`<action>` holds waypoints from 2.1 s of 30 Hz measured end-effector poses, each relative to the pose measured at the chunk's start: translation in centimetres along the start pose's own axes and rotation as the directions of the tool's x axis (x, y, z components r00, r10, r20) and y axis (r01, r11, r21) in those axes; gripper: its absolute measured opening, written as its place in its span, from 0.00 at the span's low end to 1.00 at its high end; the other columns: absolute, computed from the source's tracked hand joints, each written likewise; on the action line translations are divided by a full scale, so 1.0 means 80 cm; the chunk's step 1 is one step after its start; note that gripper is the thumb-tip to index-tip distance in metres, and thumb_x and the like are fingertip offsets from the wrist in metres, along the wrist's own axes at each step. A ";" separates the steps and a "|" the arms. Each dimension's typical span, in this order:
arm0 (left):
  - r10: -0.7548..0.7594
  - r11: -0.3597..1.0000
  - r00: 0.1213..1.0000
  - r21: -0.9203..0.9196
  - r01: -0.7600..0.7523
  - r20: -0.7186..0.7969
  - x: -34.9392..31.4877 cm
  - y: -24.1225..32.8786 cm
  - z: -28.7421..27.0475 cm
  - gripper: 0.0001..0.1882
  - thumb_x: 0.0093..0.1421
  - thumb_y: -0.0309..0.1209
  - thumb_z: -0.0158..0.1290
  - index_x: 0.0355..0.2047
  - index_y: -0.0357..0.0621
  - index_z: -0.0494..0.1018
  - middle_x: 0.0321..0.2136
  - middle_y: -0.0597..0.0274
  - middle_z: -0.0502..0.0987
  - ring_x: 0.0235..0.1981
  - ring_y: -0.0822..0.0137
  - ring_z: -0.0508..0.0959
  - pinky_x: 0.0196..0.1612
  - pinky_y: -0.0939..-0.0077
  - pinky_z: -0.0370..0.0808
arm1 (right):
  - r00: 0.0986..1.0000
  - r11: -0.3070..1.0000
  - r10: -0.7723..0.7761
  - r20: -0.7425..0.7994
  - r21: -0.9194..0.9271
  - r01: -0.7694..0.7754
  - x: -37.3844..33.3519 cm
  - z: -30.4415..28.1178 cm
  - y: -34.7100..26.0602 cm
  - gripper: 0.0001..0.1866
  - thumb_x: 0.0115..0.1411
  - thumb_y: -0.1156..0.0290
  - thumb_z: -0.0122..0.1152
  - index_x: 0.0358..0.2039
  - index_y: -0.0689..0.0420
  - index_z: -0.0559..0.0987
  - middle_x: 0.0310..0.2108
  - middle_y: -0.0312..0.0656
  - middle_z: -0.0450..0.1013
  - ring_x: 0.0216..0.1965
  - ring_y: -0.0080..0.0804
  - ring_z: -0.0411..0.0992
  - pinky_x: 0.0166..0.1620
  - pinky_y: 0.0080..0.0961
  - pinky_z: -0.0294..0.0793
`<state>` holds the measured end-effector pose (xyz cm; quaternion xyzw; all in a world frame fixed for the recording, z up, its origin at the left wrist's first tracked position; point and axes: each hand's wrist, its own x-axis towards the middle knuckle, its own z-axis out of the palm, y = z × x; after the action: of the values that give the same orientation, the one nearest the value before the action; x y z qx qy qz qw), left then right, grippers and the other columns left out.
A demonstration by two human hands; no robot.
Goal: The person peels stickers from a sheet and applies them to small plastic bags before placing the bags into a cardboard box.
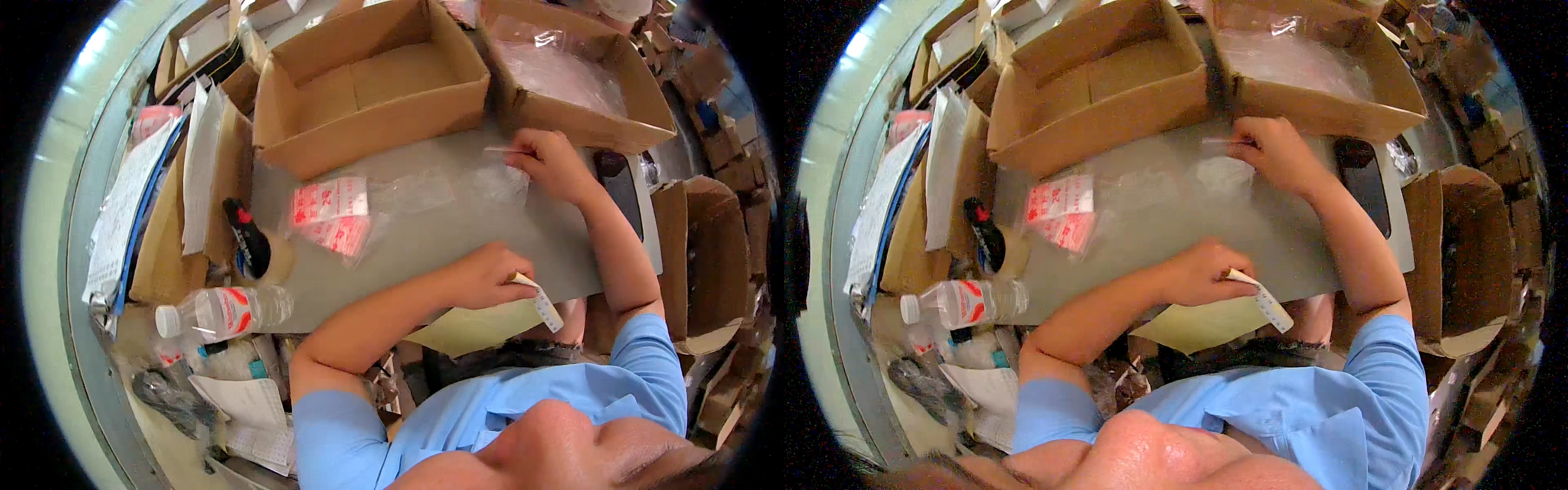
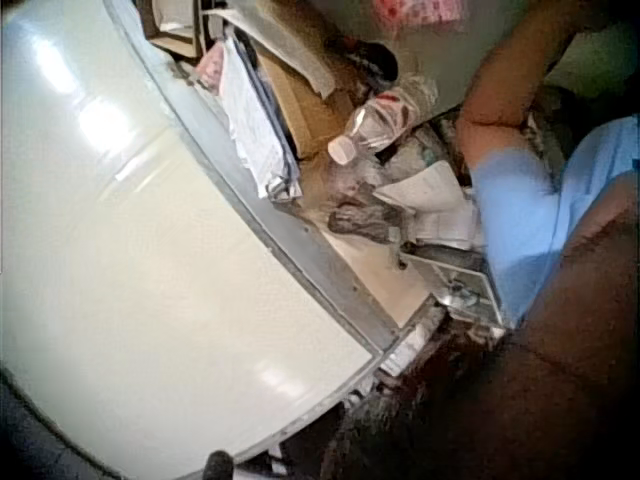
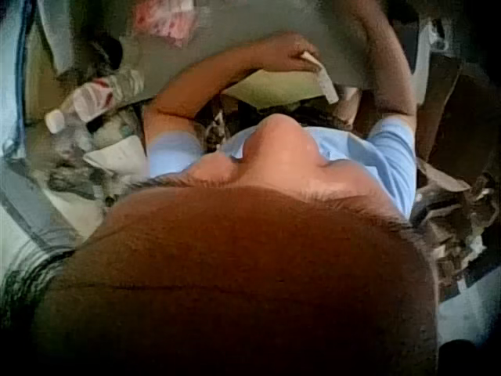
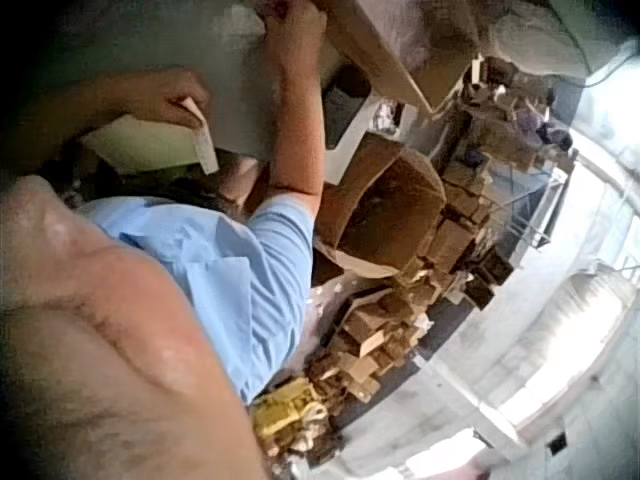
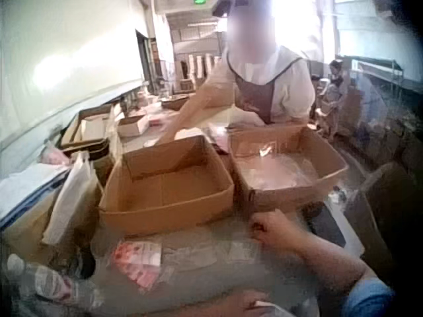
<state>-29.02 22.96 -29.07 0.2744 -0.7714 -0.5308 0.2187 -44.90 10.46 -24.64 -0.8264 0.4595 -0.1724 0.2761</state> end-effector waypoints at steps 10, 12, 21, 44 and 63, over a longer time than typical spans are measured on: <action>-0.113 0.989 0.991 -0.103 0.105 -0.076 0.000 -0.006 0.000 0.09 0.55 0.33 0.57 0.29 0.40 0.76 0.20 0.61 0.76 0.21 0.76 0.72 0.24 0.78 0.68 | 0.998 0.988 0.057 -0.026 -0.141 -0.060 0.000 0.017 0.005 0.09 0.51 0.68 0.62 0.24 0.61 0.77 0.21 0.48 0.73 0.24 0.39 0.72 0.29 0.32 0.68; -0.122 0.989 0.991 -0.091 0.116 -0.060 0.002 0.000 -0.004 0.08 0.55 0.33 0.57 0.29 0.40 0.76 0.20 0.61 0.76 0.21 0.76 0.72 0.25 0.78 0.68 | 0.995 0.995 -0.099 0.016 0.006 0.099 -0.001 0.014 0.023 0.06 0.49 0.72 0.62 0.27 0.61 0.77 0.23 0.45 0.75 0.26 0.34 0.74 0.30 0.30 0.70; -0.107 0.987 0.987 -0.133 0.091 -0.122 0.000 0.001 -0.007 0.09 0.55 0.33 0.57 0.29 0.40 0.76 0.20 0.61 0.77 0.22 0.77 0.73 0.26 0.79 0.69 | 0.991 0.974 -0.028 0.128 0.227 -0.002 0.001 0.005 0.009 0.10 0.53 0.67 0.60 0.28 0.63 0.76 0.23 0.49 0.74 0.27 0.36 0.74 0.31 0.32 0.70; -0.275 0.941 0.832 -0.314 0.129 -0.482 0.007 -0.021 -0.009 0.09 0.56 0.30 0.54 0.34 0.36 0.73 0.23 0.61 0.77 0.23 0.75 0.73 0.27 0.77 0.71 | 0.968 0.966 -0.202 0.148 0.192 0.172 -0.018 -0.009 -0.005 0.18 0.46 0.70 0.65 0.37 0.59 0.71 0.26 0.42 0.70 0.29 0.33 0.69 0.35 0.27 0.68; -0.273 0.940 0.679 -0.338 0.039 -0.681 0.000 -0.012 -0.020 0.13 0.60 0.37 0.53 0.27 0.39 0.69 0.22 0.69 0.73 0.23 0.82 0.69 0.24 0.84 0.67 | 0.933 0.926 -0.289 0.215 0.311 0.215 -0.033 -0.026 -0.032 0.10 0.48 0.73 0.62 0.28 0.61 0.71 0.21 0.39 0.69 0.24 0.24 0.67 0.29 0.24 0.67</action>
<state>-27.84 21.59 -29.40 0.4896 -0.5086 -0.5069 0.4947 -45.67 13.23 -21.52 -0.8463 0.2793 -0.1619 0.4238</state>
